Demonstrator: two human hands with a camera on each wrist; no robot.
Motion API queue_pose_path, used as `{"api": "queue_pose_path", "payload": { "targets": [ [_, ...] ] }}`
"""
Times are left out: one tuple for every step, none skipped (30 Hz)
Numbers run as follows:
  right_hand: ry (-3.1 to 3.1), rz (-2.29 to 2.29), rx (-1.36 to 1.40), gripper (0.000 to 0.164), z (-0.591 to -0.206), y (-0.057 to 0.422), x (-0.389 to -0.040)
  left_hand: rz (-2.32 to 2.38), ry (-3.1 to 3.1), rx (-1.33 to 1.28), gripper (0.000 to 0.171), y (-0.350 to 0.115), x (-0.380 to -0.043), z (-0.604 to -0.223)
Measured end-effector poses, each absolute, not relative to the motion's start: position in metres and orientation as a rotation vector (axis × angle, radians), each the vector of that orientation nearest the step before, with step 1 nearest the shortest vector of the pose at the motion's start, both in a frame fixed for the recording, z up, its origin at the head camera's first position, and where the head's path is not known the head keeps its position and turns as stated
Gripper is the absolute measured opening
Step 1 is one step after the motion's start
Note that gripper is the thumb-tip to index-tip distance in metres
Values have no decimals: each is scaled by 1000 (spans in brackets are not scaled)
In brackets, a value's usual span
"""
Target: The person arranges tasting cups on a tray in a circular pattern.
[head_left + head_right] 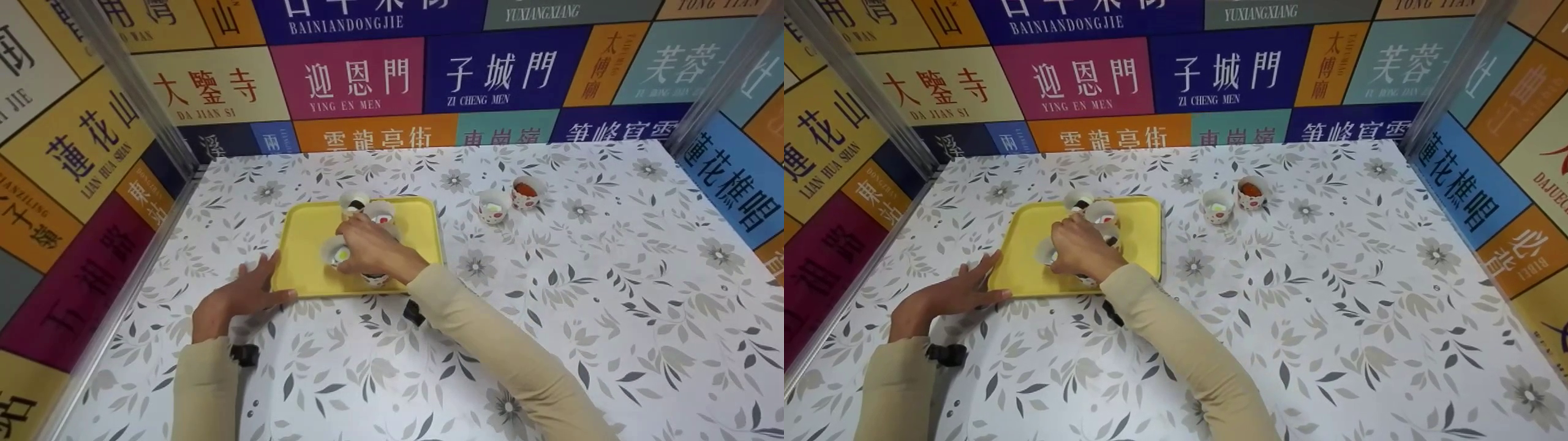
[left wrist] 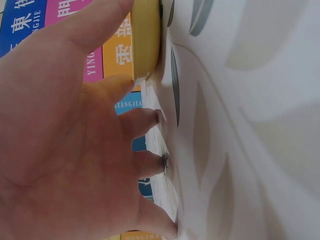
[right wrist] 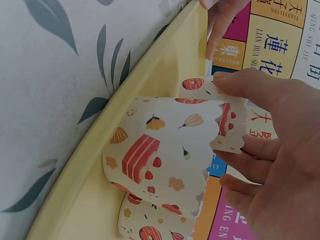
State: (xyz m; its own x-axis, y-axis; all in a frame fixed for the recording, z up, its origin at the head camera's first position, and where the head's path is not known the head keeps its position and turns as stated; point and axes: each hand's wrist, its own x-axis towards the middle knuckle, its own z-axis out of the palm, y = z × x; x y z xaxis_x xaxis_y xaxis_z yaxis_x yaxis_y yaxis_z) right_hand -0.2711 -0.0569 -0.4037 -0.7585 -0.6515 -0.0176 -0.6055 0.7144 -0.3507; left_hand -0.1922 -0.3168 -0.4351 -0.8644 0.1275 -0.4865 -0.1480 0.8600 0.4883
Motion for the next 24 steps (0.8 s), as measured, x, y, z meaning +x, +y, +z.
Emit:
{"api": "queue_pose_path", "payload": {
  "targets": [
    [2785, -472, -1038, 60, -404, -57, -272, 719, 2515, -7, 110, -317, -193, -436],
    [2792, -449, -1049, 59, -405, -57, -272, 720, 2516, 2, 110, -317, -193, -435],
    [2793, -431, -1055, 59, -405, -57, -272, 720, 2514, 2, 110, -317, -193, -435],
    [2792, -418, -1056, 59, -405, -57, -272, 717, 2515, 2, 110, -317, -193, -435],
    [2789, -408, -1055, 60, -405, -57, -272, 714, 2514, 0, 110, -317, -193, -435],
    [2786, -400, -1053, 60, -405, -57, -272, 712, 2513, -5, 109, -317, -194, -435],
    [2781, -396, -1043, 62, -405, -57, -272, 708, 2514, -4, 109, -317, -194, -435],
    [2777, -393, -1035, 63, -405, -57, -271, 704, 2513, -6, 109, -316, -194, -435],
    [2772, -392, -1029, 64, -405, -57, -271, 701, 2513, -6, 109, -316, -194, -435],
    [2768, -392, -1025, 66, -405, -57, -271, 696, 2515, -5, 109, -316, -193, -435],
    [2766, -394, -1023, 67, -405, -57, -270, 696, 2515, -6, 109, -316, -193, -435],
    [2765, -395, -1023, 69, -404, -56, -270, 696, 2515, -7, 109, -316, -193, -435],
    [2761, -398, -1026, 70, -404, -56, -269, 693, 2516, -7, 109, -316, -193, -435],
    [2760, -401, -1032, 72, -403, -56, -269, 691, 2518, -7, 109, -316, -193, -435],
    [2757, -403, -1037, 73, -402, -55, -268, 688, 2519, -7, 109, -316, -193, -435],
    [2755, -405, -1042, 75, -401, -54, -267, 689, 2521, -5, 109, -315, -193, -435],
    [2753, -407, -1046, 76, -400, -54, -267, 689, 2522, -4, 109, -315, -193, -434],
    [2749, -411, -1048, 77, -399, -53, -266, 689, 2521, -11, 109, -315, -193, -434],
    [2746, -414, -1047, 78, -398, -52, -266, 687, 2521, -14, 109, -315, -193, -434],
    [2744, -418, -1047, 79, -397, -51, -266, 686, 2519, -19, 109, -314, -193, -434],
    [2740, -425, -1043, 80, -395, -49, -265, 684, 2519, -25, 109, -314, -193, -434],
    [2737, -435, -1040, 81, -394, -47, -265, 683, 2519, -27, 109, -314, -193, -434],
    [2733, -450, -1036, 80, -393, -46, -265, 680, 2518, -35, 109, -314, -193, -434],
    [2731, -464, -1030, 80, -391, -44, -265, 678, 2517, -41, 109, -314, -192, -434]
  ]
}}
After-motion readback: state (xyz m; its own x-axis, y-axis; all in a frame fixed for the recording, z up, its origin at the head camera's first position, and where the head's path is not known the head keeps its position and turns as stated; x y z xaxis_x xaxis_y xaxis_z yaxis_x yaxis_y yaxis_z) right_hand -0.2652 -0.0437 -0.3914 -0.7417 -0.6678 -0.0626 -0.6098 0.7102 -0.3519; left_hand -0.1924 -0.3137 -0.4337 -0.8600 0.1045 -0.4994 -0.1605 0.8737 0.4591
